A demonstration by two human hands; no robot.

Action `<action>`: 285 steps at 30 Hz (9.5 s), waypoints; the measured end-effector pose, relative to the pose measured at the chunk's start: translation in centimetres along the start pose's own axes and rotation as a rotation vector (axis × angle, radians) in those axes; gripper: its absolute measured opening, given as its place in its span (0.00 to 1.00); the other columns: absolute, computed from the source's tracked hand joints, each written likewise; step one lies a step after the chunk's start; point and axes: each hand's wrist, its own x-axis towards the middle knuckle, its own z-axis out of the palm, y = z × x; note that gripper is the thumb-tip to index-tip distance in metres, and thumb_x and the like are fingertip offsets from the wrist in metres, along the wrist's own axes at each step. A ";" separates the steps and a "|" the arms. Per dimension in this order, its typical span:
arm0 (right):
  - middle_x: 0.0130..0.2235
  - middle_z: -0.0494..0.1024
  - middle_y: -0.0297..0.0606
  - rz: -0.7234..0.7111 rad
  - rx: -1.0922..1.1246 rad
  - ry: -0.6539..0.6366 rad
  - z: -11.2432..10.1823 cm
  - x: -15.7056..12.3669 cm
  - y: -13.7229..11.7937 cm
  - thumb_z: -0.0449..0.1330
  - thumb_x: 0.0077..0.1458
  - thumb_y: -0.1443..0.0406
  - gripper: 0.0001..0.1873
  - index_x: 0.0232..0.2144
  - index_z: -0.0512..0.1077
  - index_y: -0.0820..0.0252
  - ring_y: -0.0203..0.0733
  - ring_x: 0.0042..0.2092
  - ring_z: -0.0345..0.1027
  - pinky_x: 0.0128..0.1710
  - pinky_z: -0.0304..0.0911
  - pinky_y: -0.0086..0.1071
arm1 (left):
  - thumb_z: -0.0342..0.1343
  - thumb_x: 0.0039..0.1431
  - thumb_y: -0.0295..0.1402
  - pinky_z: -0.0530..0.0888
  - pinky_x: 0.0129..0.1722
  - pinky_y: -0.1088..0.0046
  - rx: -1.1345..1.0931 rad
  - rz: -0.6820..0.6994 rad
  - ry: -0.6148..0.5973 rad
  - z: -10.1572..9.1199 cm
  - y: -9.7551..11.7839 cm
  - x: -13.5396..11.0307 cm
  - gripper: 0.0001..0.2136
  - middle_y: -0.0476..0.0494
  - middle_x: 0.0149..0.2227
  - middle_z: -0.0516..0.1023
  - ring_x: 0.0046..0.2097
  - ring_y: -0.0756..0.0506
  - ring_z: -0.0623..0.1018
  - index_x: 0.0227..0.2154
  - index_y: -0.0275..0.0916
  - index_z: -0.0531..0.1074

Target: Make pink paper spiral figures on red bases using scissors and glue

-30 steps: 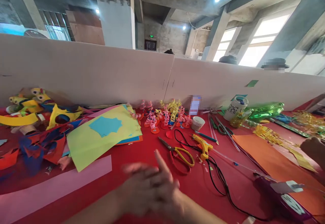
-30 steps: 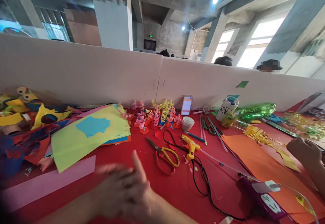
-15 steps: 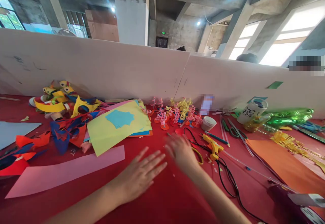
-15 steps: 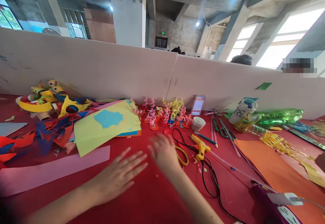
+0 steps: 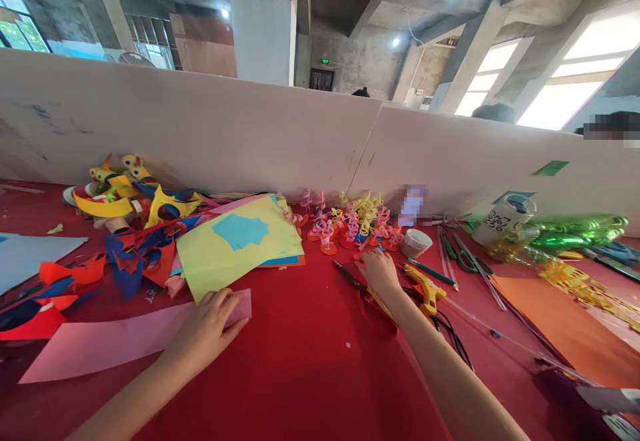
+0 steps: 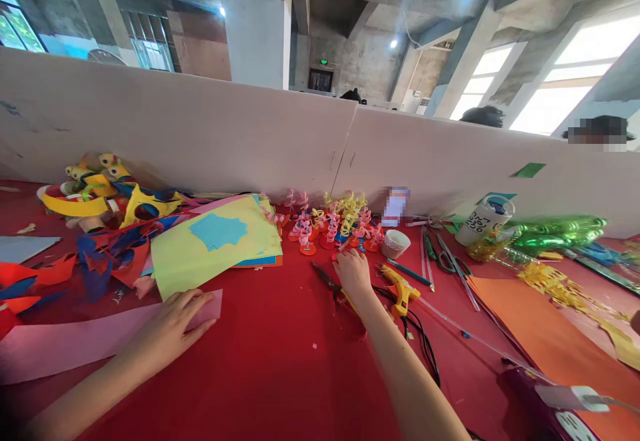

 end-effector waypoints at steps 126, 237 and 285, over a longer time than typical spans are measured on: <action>0.22 0.69 0.36 -0.424 0.396 -0.056 -5.2 -7.9 -4.0 0.56 0.50 0.70 0.11 0.21 0.75 0.56 0.41 0.29 0.62 0.30 0.57 0.34 | 0.38 0.63 0.22 0.68 0.31 0.72 -0.033 0.502 -0.099 1.5 5.8 1.1 0.21 0.46 0.31 0.70 0.33 0.46 0.69 0.49 0.51 0.69; 0.29 0.71 0.34 -0.429 0.720 -0.176 -1.8 -10.5 -11.8 0.58 0.55 0.68 0.04 0.29 0.67 0.58 0.38 0.31 0.64 0.31 0.61 0.30 | 0.52 0.51 0.30 0.67 0.30 0.75 -0.744 -0.091 -0.728 -3.9 3.5 1.4 0.05 0.48 0.30 0.73 0.30 0.49 0.71 0.32 0.39 0.70; 0.47 0.72 0.37 -0.736 0.510 -0.217 -2.1 -10.5 -14.2 0.51 0.62 0.62 0.16 0.52 0.67 0.43 0.41 0.42 0.61 0.43 0.54 0.38 | 0.55 0.50 0.32 0.66 0.29 0.77 -0.598 -0.110 -0.873 -5.7 1.0 1.4 0.05 0.50 0.29 0.72 0.31 0.49 0.72 0.31 0.40 0.68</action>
